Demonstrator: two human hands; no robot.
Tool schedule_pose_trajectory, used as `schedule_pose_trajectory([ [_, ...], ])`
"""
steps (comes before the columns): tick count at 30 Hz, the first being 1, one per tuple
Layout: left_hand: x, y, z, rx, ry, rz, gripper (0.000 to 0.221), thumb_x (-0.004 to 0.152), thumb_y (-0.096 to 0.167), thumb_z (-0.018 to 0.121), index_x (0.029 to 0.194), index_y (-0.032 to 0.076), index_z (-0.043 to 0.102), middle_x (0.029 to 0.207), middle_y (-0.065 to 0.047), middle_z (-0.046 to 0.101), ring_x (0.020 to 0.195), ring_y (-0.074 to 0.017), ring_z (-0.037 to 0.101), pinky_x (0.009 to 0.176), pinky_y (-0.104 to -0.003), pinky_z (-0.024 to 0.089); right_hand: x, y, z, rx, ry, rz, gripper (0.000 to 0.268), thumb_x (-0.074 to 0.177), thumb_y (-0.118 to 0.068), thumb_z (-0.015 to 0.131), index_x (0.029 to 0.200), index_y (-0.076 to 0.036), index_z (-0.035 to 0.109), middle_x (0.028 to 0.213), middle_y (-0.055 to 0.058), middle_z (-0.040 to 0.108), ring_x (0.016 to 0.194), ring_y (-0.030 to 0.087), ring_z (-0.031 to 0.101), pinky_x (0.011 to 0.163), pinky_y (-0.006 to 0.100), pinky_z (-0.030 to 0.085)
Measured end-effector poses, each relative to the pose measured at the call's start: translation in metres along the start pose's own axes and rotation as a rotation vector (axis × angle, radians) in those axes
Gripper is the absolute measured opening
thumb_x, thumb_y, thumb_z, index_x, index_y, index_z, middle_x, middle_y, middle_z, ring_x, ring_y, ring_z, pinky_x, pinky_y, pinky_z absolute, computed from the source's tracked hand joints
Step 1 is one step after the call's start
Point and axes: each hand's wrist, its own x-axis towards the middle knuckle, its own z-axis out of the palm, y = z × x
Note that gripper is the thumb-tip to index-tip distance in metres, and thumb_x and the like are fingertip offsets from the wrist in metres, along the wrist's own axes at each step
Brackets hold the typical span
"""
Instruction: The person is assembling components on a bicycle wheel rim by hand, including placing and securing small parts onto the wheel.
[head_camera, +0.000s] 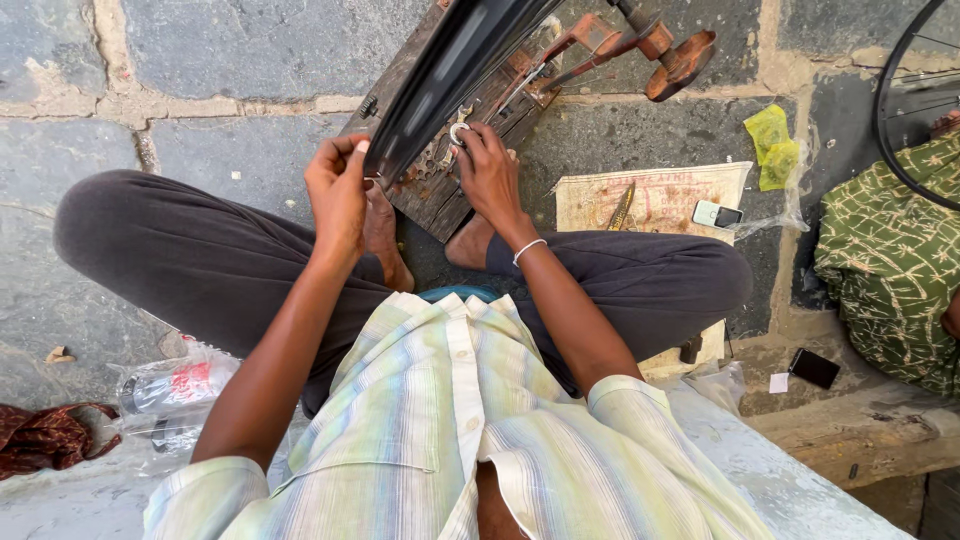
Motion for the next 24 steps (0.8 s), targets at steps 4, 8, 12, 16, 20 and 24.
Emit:
schedule_pose_trajectory([
  [4,-0.007,-0.02,-0.012,0.081,-0.009,-0.023,0.012,0.102,0.012,0.064,0.107,0.002,0.069,0.085,0.0,0.068,0.074,-0.0067,0.063,0.066,-0.022,0.049,-0.003,0.002,0.005,0.051,-0.007,0.015,0.025,0.101,-0.022,0.067,0.12,-0.007,0.069,0.126,0.014,0.066,0.11,0.035,0.069,0.089,0.045,0.056],
  [8,-0.001,-0.032,-0.003,0.126,-0.037,-0.041,0.016,0.093,0.005,0.067,0.108,0.001,0.07,0.084,-0.001,0.066,0.072,-0.0071,0.059,0.063,-0.023,0.047,0.002,-0.007,-0.003,0.078,-0.009,0.029,0.025,0.101,-0.023,0.067,0.119,-0.006,0.069,0.127,0.014,0.067,0.11,0.035,0.07,0.09,0.044,0.056],
  [12,-0.007,-0.021,0.014,0.209,-0.063,0.068,0.014,0.096,0.004,0.066,0.108,-0.003,0.07,0.089,-0.002,0.069,0.079,-0.0074,0.058,0.067,-0.024,0.046,0.011,-0.025,-0.018,0.109,-0.038,0.083,0.027,0.1,-0.025,0.068,0.119,-0.006,0.071,0.126,0.013,0.069,0.108,0.035,0.071,0.089,0.044,0.057],
  [16,-0.019,0.009,0.026,0.309,-0.093,-0.023,0.022,0.093,0.009,0.074,0.111,0.0,0.065,0.086,-0.005,0.071,0.078,-0.0137,0.065,0.066,-0.028,0.049,0.02,-0.038,-0.03,0.116,-0.092,0.124,0.029,0.1,-0.027,0.066,0.119,-0.006,0.072,0.128,0.013,0.068,0.105,0.032,0.073,0.087,0.043,0.058],
  [20,-0.036,0.042,0.035,0.524,-0.108,0.333,0.043,0.085,0.008,0.081,0.122,-0.001,0.061,0.105,-0.016,0.069,0.094,-0.024,0.07,0.076,-0.034,0.056,0.021,-0.043,-0.032,0.11,-0.073,0.097,0.029,0.102,-0.027,0.066,0.119,-0.005,0.071,0.128,0.013,0.068,0.107,0.033,0.073,0.088,0.044,0.058],
  [24,-0.044,0.062,0.04,0.569,-0.146,0.524,0.046,0.092,0.008,0.08,0.134,-0.001,0.062,0.116,-0.019,0.066,0.105,-0.0301,0.071,0.086,-0.04,0.056,0.02,-0.04,-0.028,0.081,-0.068,0.099,0.028,0.102,-0.028,0.067,0.117,-0.005,0.071,0.129,0.014,0.068,0.109,0.033,0.072,0.09,0.044,0.059],
])
